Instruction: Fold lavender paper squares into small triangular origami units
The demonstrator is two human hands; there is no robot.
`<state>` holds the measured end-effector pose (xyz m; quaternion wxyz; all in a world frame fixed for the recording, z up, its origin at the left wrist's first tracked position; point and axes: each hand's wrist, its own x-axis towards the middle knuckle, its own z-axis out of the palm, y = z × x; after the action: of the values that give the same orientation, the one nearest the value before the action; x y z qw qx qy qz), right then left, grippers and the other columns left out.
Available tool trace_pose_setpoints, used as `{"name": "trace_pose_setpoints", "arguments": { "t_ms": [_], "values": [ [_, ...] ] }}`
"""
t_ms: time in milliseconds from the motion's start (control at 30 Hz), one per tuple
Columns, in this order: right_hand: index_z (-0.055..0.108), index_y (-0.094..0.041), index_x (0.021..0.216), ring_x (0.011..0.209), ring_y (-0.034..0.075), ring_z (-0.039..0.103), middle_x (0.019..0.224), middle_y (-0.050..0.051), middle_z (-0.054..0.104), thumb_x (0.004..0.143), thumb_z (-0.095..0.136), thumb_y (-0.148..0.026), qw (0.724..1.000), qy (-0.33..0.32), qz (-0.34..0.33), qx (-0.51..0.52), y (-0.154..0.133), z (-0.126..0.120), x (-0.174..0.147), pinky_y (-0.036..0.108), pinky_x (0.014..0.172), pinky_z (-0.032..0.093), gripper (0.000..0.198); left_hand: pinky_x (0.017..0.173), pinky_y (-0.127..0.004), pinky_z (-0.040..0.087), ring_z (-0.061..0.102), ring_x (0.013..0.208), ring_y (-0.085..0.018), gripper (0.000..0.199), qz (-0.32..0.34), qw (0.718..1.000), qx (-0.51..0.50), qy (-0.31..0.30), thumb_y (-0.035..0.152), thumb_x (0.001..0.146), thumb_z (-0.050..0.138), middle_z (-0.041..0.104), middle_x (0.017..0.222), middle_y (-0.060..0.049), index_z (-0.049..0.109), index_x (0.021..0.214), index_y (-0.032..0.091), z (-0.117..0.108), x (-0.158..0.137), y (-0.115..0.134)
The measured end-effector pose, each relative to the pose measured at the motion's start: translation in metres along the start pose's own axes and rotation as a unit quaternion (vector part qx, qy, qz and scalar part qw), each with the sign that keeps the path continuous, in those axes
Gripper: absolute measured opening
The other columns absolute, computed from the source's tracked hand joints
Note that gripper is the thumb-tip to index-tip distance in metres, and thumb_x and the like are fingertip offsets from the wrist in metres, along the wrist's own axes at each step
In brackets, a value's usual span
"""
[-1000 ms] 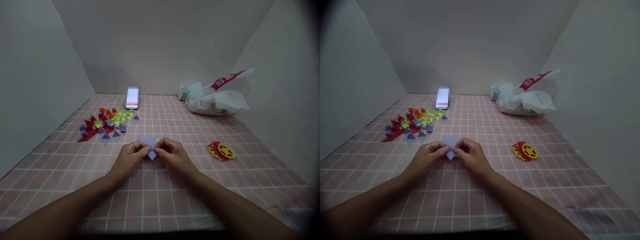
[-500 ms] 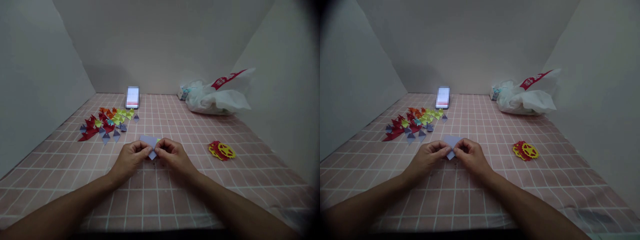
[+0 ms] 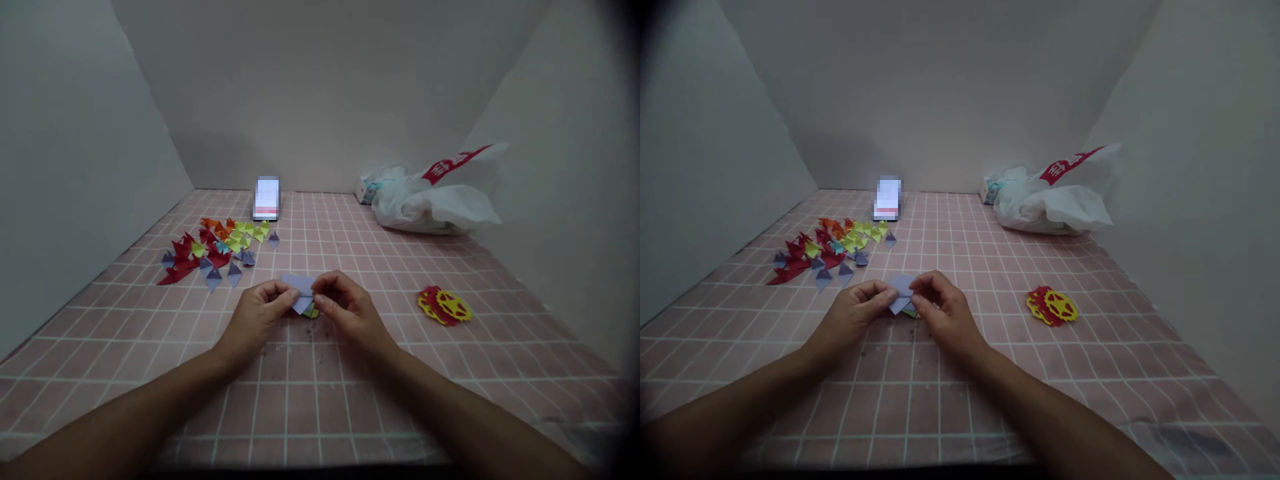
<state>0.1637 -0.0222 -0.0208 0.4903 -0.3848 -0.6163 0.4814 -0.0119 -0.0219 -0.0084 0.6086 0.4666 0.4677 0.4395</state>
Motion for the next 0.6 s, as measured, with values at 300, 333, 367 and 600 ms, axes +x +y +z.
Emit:
{"name": "trace_pose_setpoints", "arguments": {
  "t_ms": [300, 333, 367, 600],
  "values": [
    [0.065, -0.025, 0.088, 0.102, 0.020, 0.058, 0.102, 0.004, 0.059, 0.089, 0.065, -0.015, 0.984, -0.031, -0.125, -0.120, 0.0001, -0.0026, -0.0004, 0.038, 0.093, 0.046, 0.010, 0.067, -0.026, 0.046, 0.057, 0.063, -0.012, 0.022, -0.012, 1.000, -0.021, -0.004, 0.036, 0.076, 0.075, 0.064, 0.068, 0.000, 0.067, 0.071, 0.016, -0.0010, 0.0008, -0.0002],
    [0.066, -0.025, 0.088, 0.102, 0.020, 0.058, 0.102, 0.003, 0.059, 0.089, 0.065, -0.015, 0.984, -0.032, -0.127, -0.121, 0.0005, -0.0027, -0.0003, 0.039, 0.093, 0.046, 0.011, 0.066, -0.026, 0.046, 0.057, 0.063, -0.012, 0.022, -0.012, 1.000, -0.024, -0.003, 0.036, 0.076, 0.075, 0.064, 0.068, 0.000, 0.067, 0.071, 0.016, -0.0008, 0.0005, 0.0001],
    [0.066, -0.025, 0.089, 0.102, 0.020, 0.058, 0.102, 0.003, 0.059, 0.089, 0.065, -0.014, 0.984, -0.034, -0.129, -0.120, 0.0009, -0.0029, -0.0003, 0.039, 0.093, 0.046, 0.011, 0.066, -0.025, 0.047, 0.057, 0.063, -0.012, 0.022, -0.013, 0.999, -0.029, -0.001, 0.035, 0.075, 0.076, 0.064, 0.068, 0.001, 0.067, 0.071, 0.016, -0.0005, 0.0003, 0.0002],
    [0.067, -0.027, 0.089, 0.102, 0.020, 0.058, 0.102, 0.003, 0.060, 0.089, 0.065, -0.015, 0.983, -0.045, -0.138, -0.114, 0.0002, -0.0025, -0.0001, 0.039, 0.093, 0.047, 0.012, 0.069, -0.026, 0.049, 0.060, 0.065, -0.013, 0.019, -0.040, 0.997, -0.062, -0.026, 0.035, 0.077, 0.075, 0.066, 0.070, 0.000, 0.068, 0.074, 0.017, -0.0020, 0.0003, -0.0026]
  ]
}}
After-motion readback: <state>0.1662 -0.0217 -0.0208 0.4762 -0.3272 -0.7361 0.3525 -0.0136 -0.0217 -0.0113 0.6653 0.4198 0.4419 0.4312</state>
